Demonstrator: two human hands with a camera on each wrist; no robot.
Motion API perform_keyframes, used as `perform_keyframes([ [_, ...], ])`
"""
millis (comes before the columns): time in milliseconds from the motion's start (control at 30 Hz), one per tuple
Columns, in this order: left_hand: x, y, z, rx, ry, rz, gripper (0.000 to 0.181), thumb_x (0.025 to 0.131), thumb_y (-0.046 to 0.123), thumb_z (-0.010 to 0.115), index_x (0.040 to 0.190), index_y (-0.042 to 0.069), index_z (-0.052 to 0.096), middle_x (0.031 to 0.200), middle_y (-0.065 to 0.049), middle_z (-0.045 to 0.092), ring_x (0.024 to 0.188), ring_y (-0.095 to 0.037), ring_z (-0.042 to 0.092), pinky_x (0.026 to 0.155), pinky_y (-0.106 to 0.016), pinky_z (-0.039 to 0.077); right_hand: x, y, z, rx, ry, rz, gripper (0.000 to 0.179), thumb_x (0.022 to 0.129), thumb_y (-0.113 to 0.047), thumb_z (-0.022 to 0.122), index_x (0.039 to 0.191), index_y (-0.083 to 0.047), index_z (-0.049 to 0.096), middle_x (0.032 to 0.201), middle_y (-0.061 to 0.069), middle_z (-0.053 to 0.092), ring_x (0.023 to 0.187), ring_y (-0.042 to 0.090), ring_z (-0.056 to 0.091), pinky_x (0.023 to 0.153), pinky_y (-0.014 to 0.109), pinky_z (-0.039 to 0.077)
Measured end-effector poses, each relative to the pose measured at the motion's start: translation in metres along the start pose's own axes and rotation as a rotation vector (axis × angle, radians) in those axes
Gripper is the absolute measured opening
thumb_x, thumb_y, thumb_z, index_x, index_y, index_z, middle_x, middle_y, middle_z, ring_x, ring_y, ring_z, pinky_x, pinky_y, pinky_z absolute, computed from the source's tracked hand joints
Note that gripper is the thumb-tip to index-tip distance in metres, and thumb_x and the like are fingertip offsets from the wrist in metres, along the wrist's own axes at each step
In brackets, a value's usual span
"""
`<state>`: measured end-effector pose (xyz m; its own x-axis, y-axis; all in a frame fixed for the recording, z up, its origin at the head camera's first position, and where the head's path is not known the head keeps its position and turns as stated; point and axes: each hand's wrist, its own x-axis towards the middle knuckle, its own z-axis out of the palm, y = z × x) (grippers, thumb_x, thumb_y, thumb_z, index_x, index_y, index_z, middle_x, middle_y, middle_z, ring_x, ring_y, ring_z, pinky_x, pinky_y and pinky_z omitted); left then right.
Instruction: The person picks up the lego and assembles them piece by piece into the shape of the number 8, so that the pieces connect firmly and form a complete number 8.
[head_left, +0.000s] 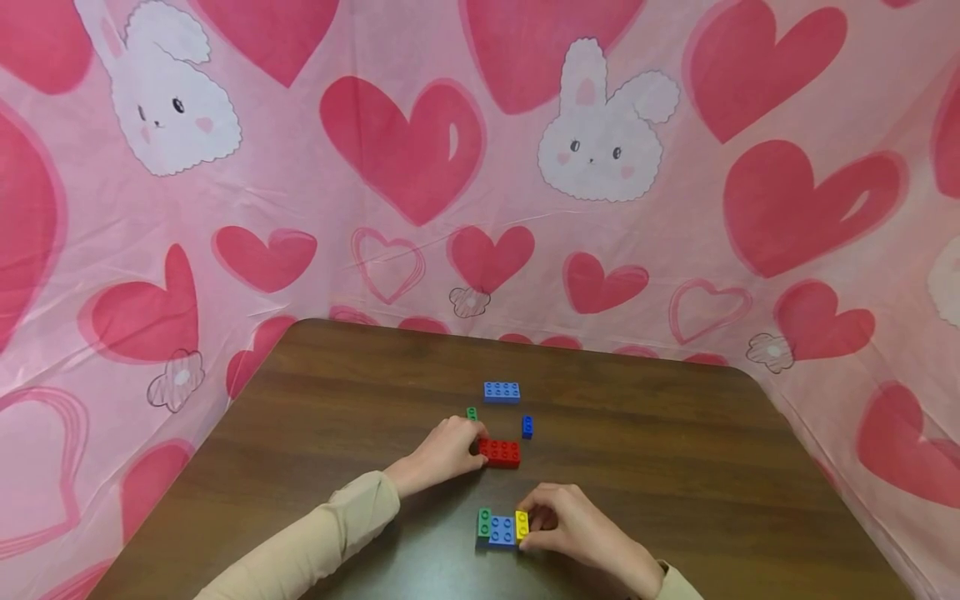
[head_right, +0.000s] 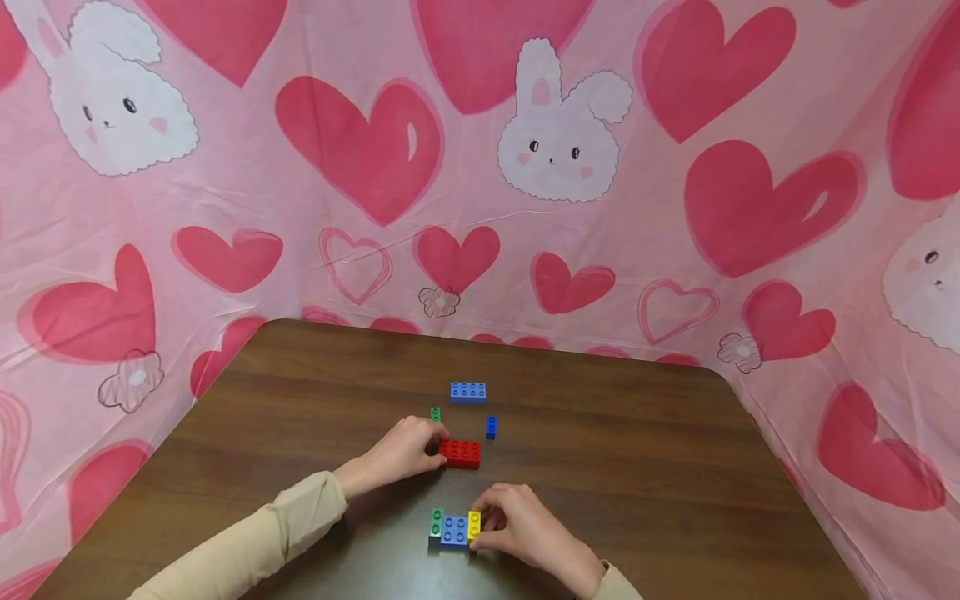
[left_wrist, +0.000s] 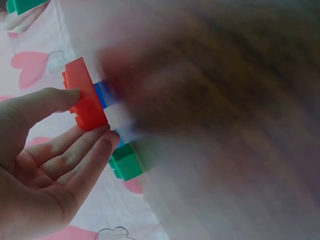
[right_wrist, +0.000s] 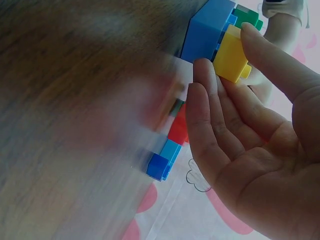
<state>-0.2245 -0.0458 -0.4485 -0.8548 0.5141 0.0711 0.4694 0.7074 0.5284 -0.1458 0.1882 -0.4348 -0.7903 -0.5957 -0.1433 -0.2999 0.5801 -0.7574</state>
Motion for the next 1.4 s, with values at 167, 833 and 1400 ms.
perform_keyframes([
  [167,-0.002,0.003,-0.004,-0.006,0.009,0.004,0.028,0.085,0.018,0.078,0.110,0.005,0.072,0.101,-0.008,0.075,0.072,-0.008,0.057,0.071,-0.022,0.055,0.000,-0.001,0.000,0.004,-0.004,0.008,0.029,0.081,-0.022,0.082,0.103,-0.005,0.072,0.089,-0.002,0.068,0.072,-0.003,0.060,0.066,0.015,0.052],
  [833,-0.019,0.012,-0.014,-0.087,0.013,-0.004,0.031,0.085,0.019,0.077,0.114,0.008,0.071,0.106,-0.007,0.075,0.081,-0.012,0.063,0.072,-0.018,0.052,-0.001,-0.003,0.001,-0.004,0.004,-0.007,0.029,0.081,-0.019,0.082,0.104,-0.004,0.072,0.092,0.002,0.069,0.073,-0.003,0.060,0.067,0.015,0.052],
  [1400,-0.038,0.021,-0.023,-0.102,0.059,0.068,0.031,0.085,0.019,0.078,0.112,0.007,0.072,0.107,-0.006,0.076,0.093,-0.019,0.070,0.081,-0.025,0.058,-0.001,-0.001,0.003,-0.019,0.017,-0.012,0.029,0.080,-0.019,0.082,0.103,-0.004,0.072,0.091,0.002,0.070,0.072,-0.003,0.059,0.067,0.014,0.052],
])
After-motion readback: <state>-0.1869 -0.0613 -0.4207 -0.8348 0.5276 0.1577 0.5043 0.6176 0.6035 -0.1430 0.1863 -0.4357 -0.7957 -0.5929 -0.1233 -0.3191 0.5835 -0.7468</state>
